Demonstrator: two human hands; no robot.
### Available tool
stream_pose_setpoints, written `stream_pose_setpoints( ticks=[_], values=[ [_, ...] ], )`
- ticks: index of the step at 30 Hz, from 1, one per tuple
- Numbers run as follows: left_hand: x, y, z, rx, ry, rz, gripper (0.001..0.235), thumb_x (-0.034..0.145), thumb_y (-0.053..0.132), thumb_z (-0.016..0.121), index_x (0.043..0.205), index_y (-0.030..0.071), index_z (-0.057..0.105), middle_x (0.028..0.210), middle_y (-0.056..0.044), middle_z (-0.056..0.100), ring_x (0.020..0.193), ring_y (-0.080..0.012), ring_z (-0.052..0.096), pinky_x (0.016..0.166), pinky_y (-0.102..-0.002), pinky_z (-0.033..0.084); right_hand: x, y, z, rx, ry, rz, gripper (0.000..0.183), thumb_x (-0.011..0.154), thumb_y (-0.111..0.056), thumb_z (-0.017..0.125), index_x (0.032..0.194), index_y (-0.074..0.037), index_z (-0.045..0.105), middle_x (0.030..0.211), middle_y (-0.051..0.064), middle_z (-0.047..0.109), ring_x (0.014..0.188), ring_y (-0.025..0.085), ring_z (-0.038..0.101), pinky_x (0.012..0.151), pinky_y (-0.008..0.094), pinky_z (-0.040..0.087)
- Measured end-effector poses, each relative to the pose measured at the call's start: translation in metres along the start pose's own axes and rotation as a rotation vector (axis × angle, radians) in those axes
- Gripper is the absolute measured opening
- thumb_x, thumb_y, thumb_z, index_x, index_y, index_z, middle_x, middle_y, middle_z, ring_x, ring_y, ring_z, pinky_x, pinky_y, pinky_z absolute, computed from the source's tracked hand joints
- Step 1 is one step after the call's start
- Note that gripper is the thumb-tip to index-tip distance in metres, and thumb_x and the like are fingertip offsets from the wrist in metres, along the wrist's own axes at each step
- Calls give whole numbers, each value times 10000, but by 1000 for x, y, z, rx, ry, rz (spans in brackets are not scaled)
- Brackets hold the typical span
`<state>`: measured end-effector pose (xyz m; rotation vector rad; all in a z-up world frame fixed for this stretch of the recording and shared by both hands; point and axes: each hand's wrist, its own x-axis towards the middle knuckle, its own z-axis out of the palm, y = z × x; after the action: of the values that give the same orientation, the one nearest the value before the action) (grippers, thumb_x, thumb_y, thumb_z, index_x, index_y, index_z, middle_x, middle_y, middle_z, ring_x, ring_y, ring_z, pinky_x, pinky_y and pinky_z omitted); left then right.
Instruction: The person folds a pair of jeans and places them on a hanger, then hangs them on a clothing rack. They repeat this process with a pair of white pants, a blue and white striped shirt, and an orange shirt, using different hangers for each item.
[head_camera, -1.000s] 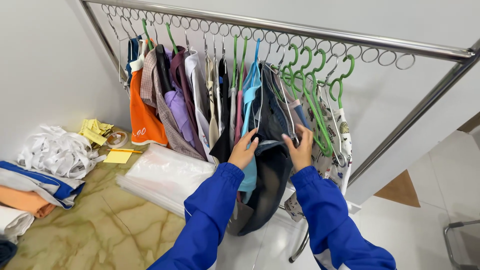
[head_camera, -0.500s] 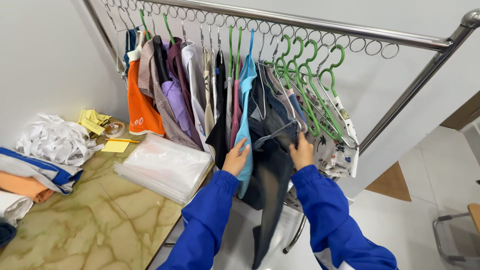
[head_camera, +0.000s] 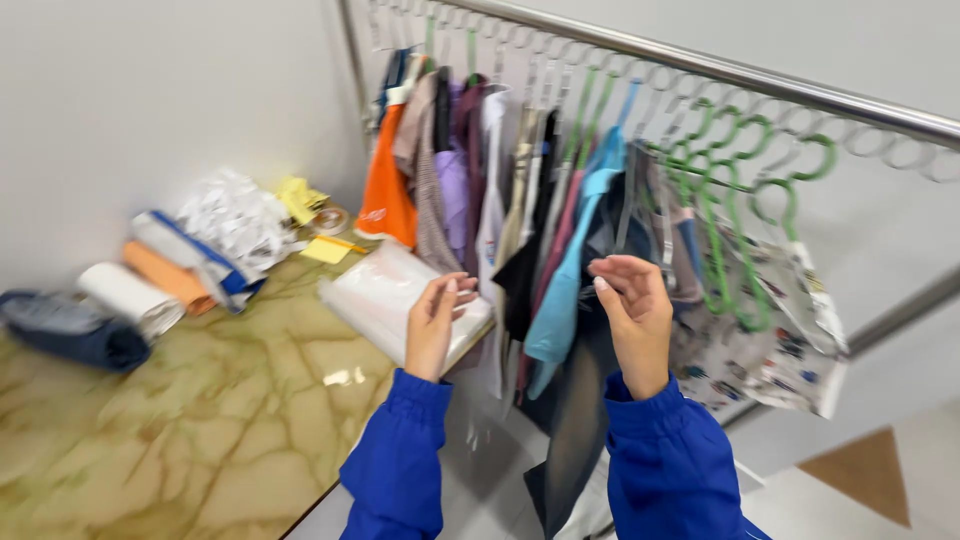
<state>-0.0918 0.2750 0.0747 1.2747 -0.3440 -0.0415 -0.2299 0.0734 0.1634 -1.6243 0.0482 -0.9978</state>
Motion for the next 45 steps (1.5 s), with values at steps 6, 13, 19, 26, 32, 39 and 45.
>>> stream_pose_setpoints(
  ticks=[6,13,19,26,32,39,45],
  values=[
    [-37,54,-129,9,351,80,256,1063,270,530,1175,126,710,1112,-77,759,994,-170,725,858,-266,549,-23,-19,100,249,-249,233,140,939,31,637,1078,41,632,1045,215,728,968,250,738,916,393,602],
    [-85,73,-286,21,688,74,238,1060,268,555,1137,124,729,1110,-96,766,1005,-202,741,884,-315,560,-66,8,240,371,-503,409,141,952,7,617,1090,39,618,1053,213,698,985,254,712,945,419,581],
    [-97,43,-415,-64,836,1,230,1052,273,568,1142,123,719,1127,-84,754,982,-183,729,824,-260,544,-112,5,374,355,-662,518,153,965,-11,607,1105,46,630,1020,237,699,970,293,724,936,446,589],
    [-75,-25,-545,-126,857,-229,219,1022,292,616,1142,136,713,1133,-80,755,949,-179,732,748,-237,539,-154,24,494,281,-747,631,175,948,-22,632,1106,54,647,1003,233,713,966,299,725,913,418,581],
    [0,-104,-620,-77,871,-458,623,864,458,818,1342,178,533,1327,-101,595,1161,-261,621,796,-392,582,-160,42,531,172,-685,676,188,954,-23,624,1122,58,643,999,245,714,969,316,726,907,432,576],
    [93,-30,-610,495,809,-539,1278,767,507,875,1622,214,-29,1605,-310,-45,1471,-529,242,1108,-647,408,-148,53,537,7,-585,692,171,955,-43,643,1101,44,668,985,228,726,973,311,725,894,434,572],
    [136,-132,-655,933,962,-202,996,713,327,901,1517,258,318,1650,-273,-13,1406,-632,258,1031,-698,404,-133,69,523,-69,-531,733,169,942,-76,626,1082,7,670,1025,212,781,1002,279,754,886,367,589]
  ],
)
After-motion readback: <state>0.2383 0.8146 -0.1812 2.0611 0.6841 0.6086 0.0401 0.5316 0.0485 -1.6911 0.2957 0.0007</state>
